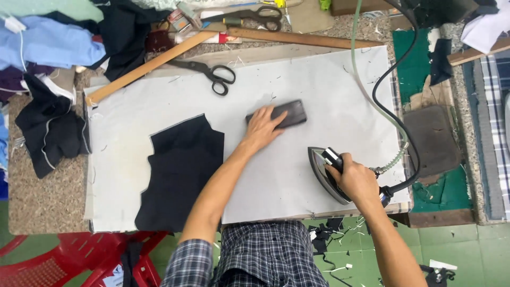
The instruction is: The person irons a black fabric piece on a white work table using a steam iron and a pressing block. They repeatedly smooth the fabric, reposition it, and press different sections while occasionally using the block to hold seams flat.
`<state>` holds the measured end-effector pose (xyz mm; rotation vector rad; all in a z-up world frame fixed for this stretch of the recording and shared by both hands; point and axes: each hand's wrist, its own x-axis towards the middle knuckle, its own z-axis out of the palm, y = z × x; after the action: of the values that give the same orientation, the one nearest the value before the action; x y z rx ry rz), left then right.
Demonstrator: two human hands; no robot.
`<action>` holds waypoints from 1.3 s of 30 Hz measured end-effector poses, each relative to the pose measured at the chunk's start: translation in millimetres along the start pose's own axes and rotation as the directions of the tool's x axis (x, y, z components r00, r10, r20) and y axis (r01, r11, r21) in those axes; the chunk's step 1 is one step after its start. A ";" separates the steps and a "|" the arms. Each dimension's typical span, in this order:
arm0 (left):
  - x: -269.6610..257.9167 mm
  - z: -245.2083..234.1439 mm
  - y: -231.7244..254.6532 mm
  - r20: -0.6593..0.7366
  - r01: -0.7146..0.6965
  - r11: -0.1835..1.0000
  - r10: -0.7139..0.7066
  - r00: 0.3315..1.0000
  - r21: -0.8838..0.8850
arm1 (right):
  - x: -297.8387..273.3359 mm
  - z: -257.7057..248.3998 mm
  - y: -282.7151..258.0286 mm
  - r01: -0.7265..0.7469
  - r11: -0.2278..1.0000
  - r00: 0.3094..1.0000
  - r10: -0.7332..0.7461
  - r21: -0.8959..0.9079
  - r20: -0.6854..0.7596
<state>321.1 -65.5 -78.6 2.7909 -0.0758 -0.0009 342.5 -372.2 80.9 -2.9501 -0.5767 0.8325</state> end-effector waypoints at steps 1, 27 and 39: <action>13.6 -1.5 7.0 -0.103 0.016 0.999 -0.020 0.995 -0.039 | 0.3 -2.1 -0.9 0.001 1.000 1.000 -0.001 -0.004 -0.007; -77.7 -5.4 -152.8 0.253 0.324 0.908 -0.391 0.885 0.266 | 107.7 -17.1 -33.2 0.063 0.985 0.944 -0.111 -0.160 -0.312; -207.0 -188.2 -117.5 -0.422 0.050 0.950 -0.183 0.888 -0.307 | 34.1 141.4 -142.8 0.648 0.739 0.619 -0.370 0.185 -0.693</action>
<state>122.5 120.1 56.2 2.4279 0.1946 0.5538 248.3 -237.9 -40.3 -2.2203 -0.9740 -0.0984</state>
